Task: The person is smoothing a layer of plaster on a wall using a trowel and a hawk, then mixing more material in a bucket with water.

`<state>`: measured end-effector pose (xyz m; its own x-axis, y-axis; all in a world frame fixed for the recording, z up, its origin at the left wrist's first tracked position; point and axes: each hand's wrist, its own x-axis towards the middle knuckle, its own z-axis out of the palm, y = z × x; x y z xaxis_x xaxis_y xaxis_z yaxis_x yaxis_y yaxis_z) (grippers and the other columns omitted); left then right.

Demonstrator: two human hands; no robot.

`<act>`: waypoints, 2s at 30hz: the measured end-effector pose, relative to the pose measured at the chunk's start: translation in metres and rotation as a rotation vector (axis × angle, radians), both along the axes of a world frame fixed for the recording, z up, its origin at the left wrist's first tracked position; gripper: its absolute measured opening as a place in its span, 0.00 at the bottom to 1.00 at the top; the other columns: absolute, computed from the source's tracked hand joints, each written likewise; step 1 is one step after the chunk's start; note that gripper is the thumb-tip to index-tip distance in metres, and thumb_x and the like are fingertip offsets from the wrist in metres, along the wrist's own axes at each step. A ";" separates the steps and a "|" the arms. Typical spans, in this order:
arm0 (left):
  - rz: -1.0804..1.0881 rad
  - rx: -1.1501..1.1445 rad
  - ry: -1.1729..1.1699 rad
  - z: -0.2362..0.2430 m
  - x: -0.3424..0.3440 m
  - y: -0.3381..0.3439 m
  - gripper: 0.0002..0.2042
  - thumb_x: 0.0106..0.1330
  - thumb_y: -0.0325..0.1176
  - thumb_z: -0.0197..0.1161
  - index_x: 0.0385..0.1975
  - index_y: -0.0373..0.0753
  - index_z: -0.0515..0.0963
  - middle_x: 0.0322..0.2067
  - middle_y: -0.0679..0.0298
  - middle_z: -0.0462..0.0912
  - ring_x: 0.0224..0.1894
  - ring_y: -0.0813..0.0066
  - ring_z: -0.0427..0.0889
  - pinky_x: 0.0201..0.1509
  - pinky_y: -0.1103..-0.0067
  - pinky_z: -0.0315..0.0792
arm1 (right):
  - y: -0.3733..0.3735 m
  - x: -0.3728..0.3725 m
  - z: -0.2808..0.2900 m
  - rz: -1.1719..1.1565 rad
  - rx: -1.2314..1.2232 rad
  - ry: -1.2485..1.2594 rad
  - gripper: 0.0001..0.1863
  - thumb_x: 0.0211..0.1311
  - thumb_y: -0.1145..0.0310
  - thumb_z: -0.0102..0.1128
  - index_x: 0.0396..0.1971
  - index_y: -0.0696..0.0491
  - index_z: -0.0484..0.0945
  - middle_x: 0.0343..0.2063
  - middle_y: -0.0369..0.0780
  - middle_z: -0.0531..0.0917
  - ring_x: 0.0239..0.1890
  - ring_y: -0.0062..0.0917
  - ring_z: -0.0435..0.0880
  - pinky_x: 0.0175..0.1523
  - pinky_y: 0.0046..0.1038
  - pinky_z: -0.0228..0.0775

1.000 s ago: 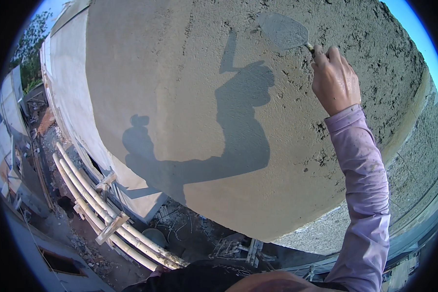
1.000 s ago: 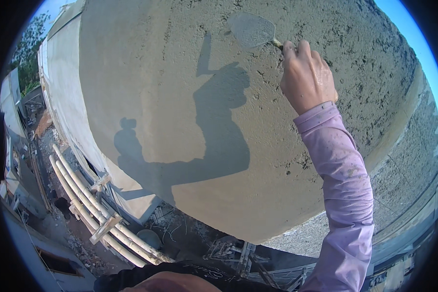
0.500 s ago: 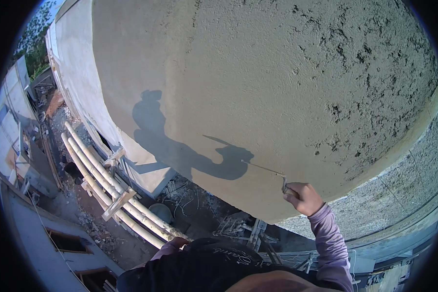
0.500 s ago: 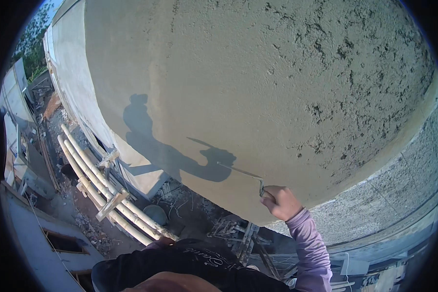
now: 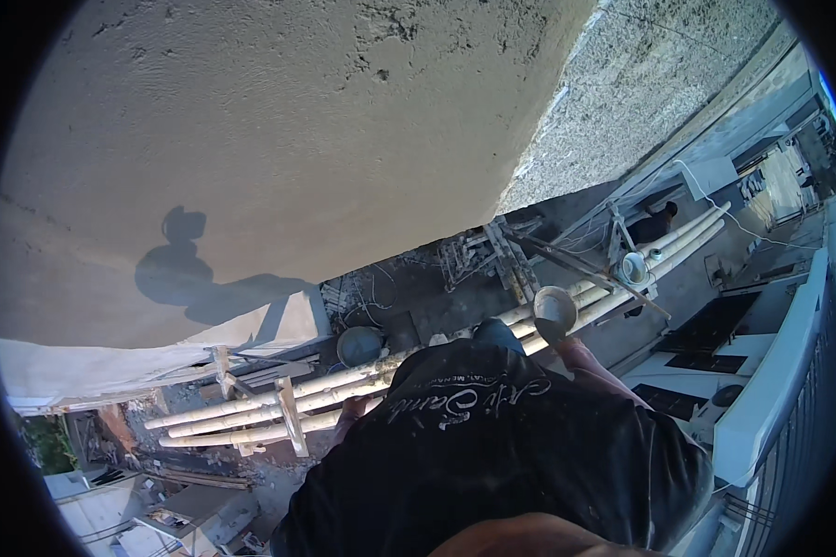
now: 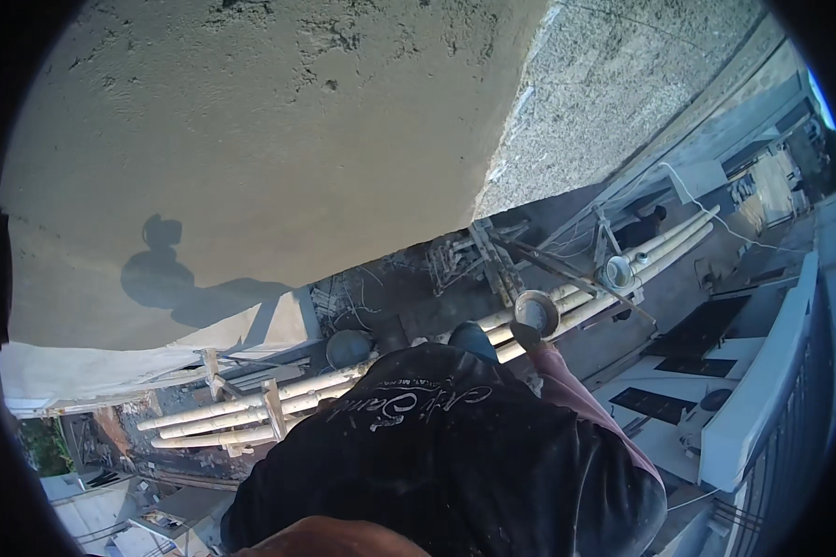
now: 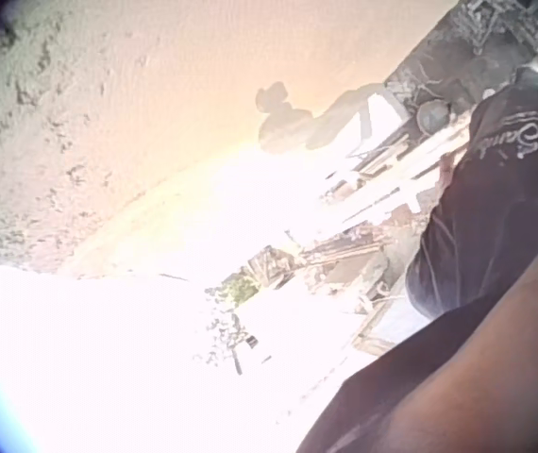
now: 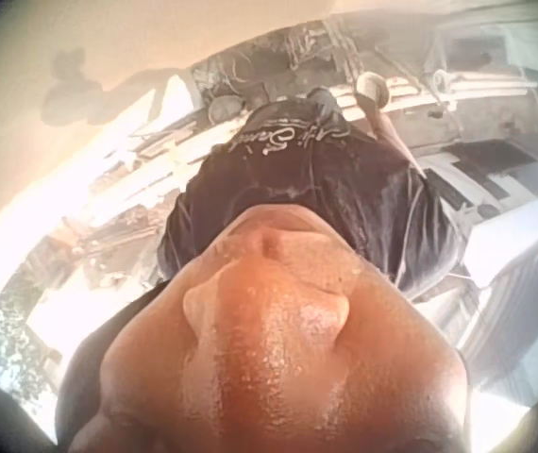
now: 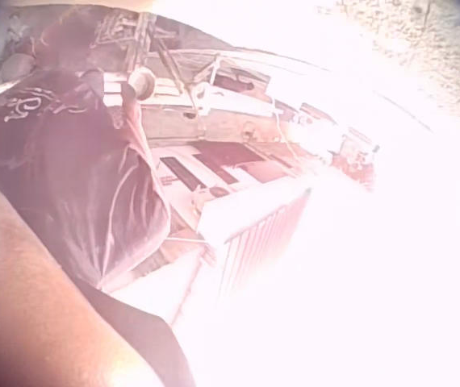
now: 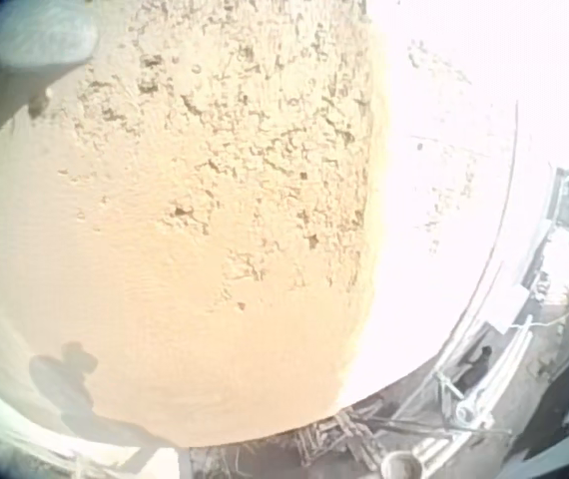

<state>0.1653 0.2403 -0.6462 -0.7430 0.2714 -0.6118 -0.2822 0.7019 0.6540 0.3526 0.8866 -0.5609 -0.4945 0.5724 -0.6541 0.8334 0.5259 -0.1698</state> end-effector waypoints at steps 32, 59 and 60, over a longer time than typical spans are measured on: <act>-0.844 0.145 0.030 0.062 -0.079 0.579 0.13 0.59 0.29 0.62 0.44 0.40 0.78 0.37 0.57 0.81 0.36 0.65 0.81 0.41 0.73 0.74 | 0.174 0.083 -0.038 -0.684 -0.229 0.017 0.25 0.55 0.50 0.52 0.39 0.56 0.81 0.37 0.53 0.82 0.44 0.47 0.80 0.52 0.43 0.71; -0.898 0.173 0.074 -0.443 0.052 0.789 0.28 0.40 0.21 0.61 0.45 0.38 0.60 0.41 0.52 0.68 0.51 0.54 0.68 0.54 0.70 0.63 | 0.002 0.194 -0.144 -1.588 -0.422 -0.105 0.14 0.61 0.60 0.58 0.30 0.57 0.77 0.19 0.36 0.79 0.16 0.20 0.78 0.21 0.24 0.70; -0.887 0.094 0.013 -0.445 0.056 0.790 0.28 0.40 0.20 0.60 0.45 0.37 0.59 0.39 0.53 0.68 0.50 0.56 0.68 0.53 0.71 0.63 | 0.005 0.193 -0.143 -1.583 -0.420 -0.096 0.13 0.61 0.60 0.57 0.30 0.57 0.77 0.19 0.36 0.79 0.16 0.20 0.78 0.21 0.24 0.70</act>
